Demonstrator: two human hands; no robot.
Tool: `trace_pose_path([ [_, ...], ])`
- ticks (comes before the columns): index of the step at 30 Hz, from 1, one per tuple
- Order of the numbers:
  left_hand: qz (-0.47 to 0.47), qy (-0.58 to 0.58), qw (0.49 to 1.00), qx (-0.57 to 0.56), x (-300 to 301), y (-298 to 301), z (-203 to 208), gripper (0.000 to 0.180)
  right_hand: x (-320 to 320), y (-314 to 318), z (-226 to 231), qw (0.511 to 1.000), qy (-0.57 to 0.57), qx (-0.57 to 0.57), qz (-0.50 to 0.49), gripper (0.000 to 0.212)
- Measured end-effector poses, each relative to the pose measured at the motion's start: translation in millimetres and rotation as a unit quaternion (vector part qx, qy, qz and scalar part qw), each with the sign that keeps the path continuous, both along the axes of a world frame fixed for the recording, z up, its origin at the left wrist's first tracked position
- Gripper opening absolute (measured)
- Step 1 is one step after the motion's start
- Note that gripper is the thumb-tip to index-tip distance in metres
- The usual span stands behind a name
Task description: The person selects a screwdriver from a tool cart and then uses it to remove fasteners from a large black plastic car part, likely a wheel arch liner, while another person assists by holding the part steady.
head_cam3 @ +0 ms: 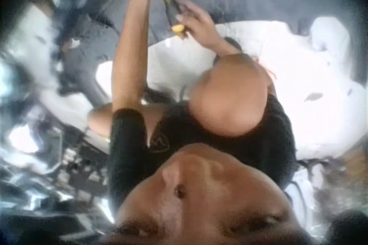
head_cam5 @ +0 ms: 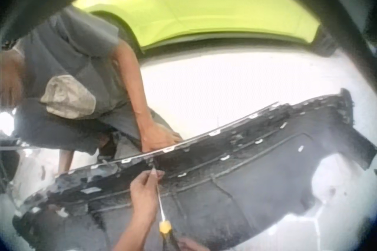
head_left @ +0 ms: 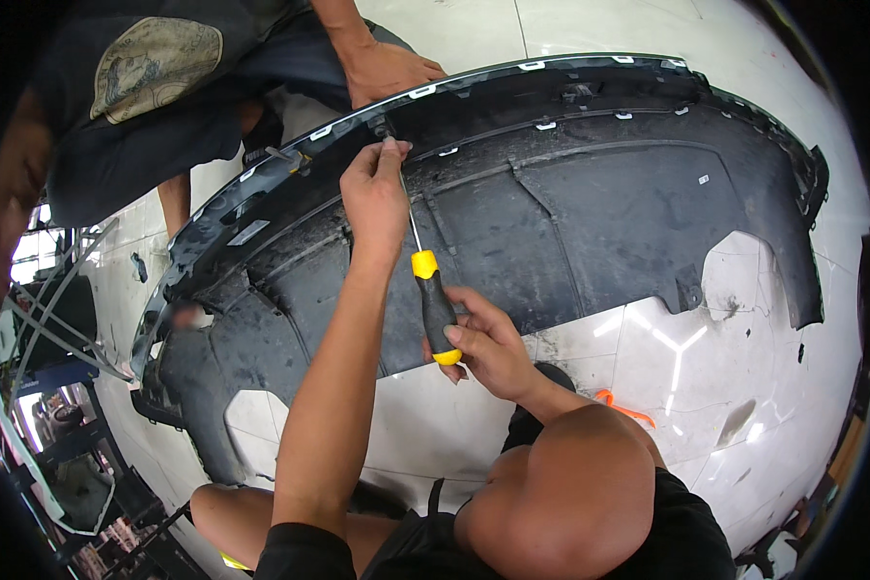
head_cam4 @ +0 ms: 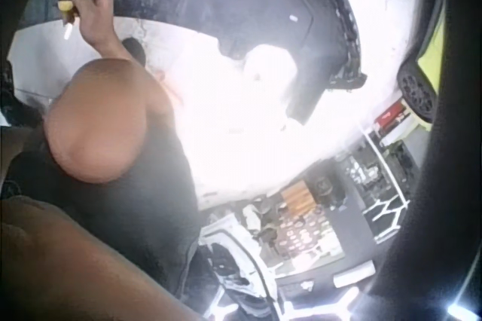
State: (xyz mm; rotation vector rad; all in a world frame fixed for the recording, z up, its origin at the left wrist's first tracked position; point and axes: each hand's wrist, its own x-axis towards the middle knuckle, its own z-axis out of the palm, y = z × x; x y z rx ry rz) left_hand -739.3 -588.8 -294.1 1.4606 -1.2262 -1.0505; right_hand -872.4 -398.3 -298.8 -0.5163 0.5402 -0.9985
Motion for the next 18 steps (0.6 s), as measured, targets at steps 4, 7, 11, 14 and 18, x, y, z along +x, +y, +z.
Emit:
trace_pose_path([
  [4, 0.012, -0.014, 1.0, 0.002, -2, 1, 1, 0.03, 2, 1, 4, 1.0, -0.004, 0.006, -0.006, 0.053],
  [7, 0.019, -0.008, 1.0, 0.0, -2, 2, 1, 0.03, 5, 2, 2, 1.0, -0.002, -0.002, -0.013, 0.051],
  [11, 0.017, 0.014, 1.0, 0.006, 2, 1, 4, 0.03, 4, -1, 3, 1.0, 0.007, -0.004, 0.004, 0.05],
  [14, 0.014, 0.015, 1.0, 0.019, 2, 0, 6, 0.03, 3, -1, 8, 0.999, -0.004, 0.032, -0.013, 0.05],
  [18, 0.004, -0.014, 1.0, 0.015, 5, -2, 4, 0.029, 7, -1, 14, 0.997, -0.051, 0.048, -0.013, 0.049],
])
